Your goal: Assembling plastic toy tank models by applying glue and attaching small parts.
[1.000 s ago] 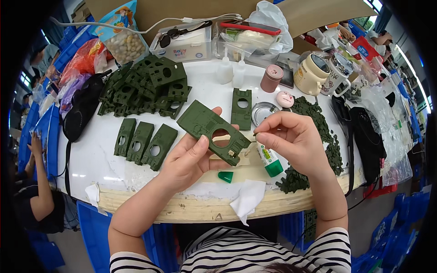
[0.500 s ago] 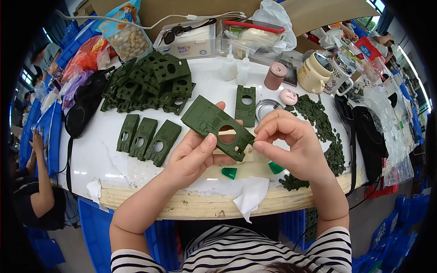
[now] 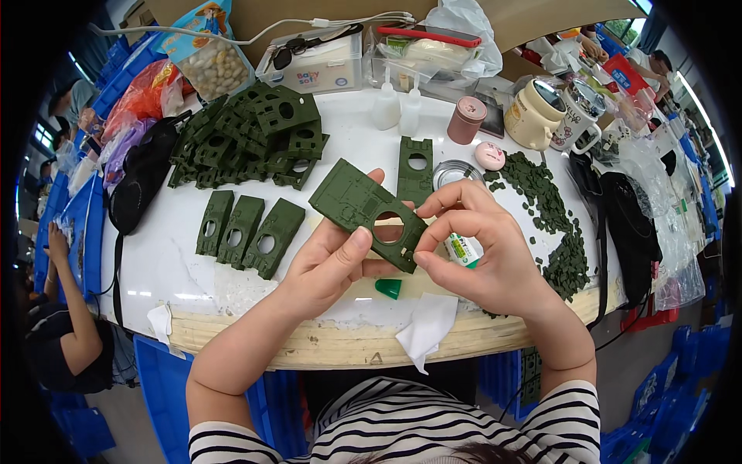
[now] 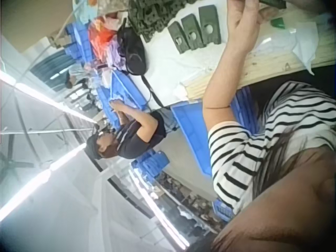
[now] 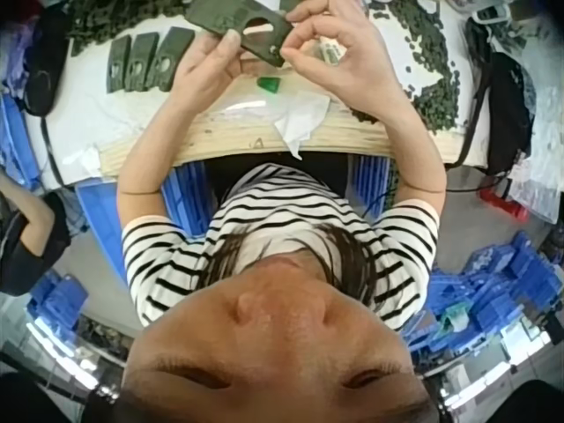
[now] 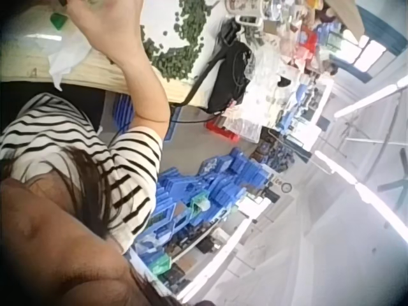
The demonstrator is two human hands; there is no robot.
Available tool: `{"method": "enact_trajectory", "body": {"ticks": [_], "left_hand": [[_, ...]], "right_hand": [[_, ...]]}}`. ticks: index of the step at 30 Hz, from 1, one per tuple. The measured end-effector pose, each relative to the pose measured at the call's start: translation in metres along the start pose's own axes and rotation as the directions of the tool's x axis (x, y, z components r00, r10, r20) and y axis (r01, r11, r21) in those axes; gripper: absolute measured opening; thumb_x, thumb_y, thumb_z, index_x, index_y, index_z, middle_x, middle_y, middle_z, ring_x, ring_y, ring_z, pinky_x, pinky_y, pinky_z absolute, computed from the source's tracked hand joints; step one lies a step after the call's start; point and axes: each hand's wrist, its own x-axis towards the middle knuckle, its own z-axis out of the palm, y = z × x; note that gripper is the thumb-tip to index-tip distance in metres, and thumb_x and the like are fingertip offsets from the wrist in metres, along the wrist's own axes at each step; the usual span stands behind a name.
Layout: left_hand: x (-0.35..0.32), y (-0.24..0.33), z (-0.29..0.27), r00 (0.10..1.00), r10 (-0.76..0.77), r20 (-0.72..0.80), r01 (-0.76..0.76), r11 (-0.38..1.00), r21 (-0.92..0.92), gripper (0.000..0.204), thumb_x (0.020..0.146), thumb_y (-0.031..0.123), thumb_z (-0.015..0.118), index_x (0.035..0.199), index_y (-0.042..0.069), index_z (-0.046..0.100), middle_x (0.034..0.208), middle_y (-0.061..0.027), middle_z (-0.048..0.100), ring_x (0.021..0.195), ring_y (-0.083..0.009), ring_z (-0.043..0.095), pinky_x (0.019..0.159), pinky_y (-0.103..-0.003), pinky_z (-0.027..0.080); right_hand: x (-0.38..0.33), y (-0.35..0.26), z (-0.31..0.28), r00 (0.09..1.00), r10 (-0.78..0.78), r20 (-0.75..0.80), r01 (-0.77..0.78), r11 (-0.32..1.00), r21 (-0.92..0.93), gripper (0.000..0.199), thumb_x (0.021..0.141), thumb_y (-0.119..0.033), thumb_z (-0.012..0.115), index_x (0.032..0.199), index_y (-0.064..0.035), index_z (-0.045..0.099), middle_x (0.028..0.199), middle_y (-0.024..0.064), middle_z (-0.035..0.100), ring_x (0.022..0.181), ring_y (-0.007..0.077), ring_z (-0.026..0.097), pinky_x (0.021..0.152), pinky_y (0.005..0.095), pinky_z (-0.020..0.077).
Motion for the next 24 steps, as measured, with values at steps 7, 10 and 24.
{"method": "enact_trajectory", "body": {"ticks": [7, 10, 24], "left_hand": [[0.0001, -0.0003, 0.0025, 1.000, 0.008, -0.016, -0.008, 0.999, 0.032, 0.062, 0.102, 0.027, 0.037, 0.151, 0.011, 0.003, 0.144, -0.0156, 0.036, 0.128, -0.0278, 0.045, 0.096, -0.041, 0.048], [-0.0009, -0.0012, 0.0022, 1.000, 0.026, -0.014, -0.025, 0.998, 0.060, 0.062, 0.102, 0.026, 0.037, 0.151, 0.010, 0.003, 0.144, -0.0157, 0.036, 0.128, -0.0278, 0.045, 0.095, -0.041, 0.049], [-0.0007, -0.0022, 0.0024, 0.999, 0.038, -0.008, -0.037, 0.994, 0.102, 0.065, 0.101, 0.028, 0.040, 0.150, 0.009, 0.002, 0.144, -0.0166, 0.035, 0.129, -0.0288, 0.044, 0.093, -0.040, 0.051]], "right_hand": [[-0.0005, 0.0013, 0.0009, 1.000, -0.011, -0.001, 0.011, 1.000, -0.009, 0.008, 0.073, -0.009, 0.072, 0.074, -0.0052, 0.065, 0.097, 0.0070, 0.056, 0.097, 0.0231, 0.053, 0.086, 0.0343, 0.0422], [0.0001, 0.0013, 0.0015, 1.000, -0.015, 0.001, 0.015, 1.000, -0.018, 0.008, 0.073, -0.009, 0.072, 0.074, -0.0048, 0.065, 0.097, 0.0071, 0.056, 0.097, 0.0231, 0.053, 0.086, 0.0342, 0.0425], [0.0005, 0.0010, 0.0026, 0.998, -0.059, -0.013, 0.058, 0.996, -0.072, 0.009, 0.071, -0.006, 0.072, 0.074, -0.0030, 0.064, 0.095, 0.0072, 0.055, 0.094, 0.0233, 0.054, 0.082, 0.0333, 0.0436]]}}
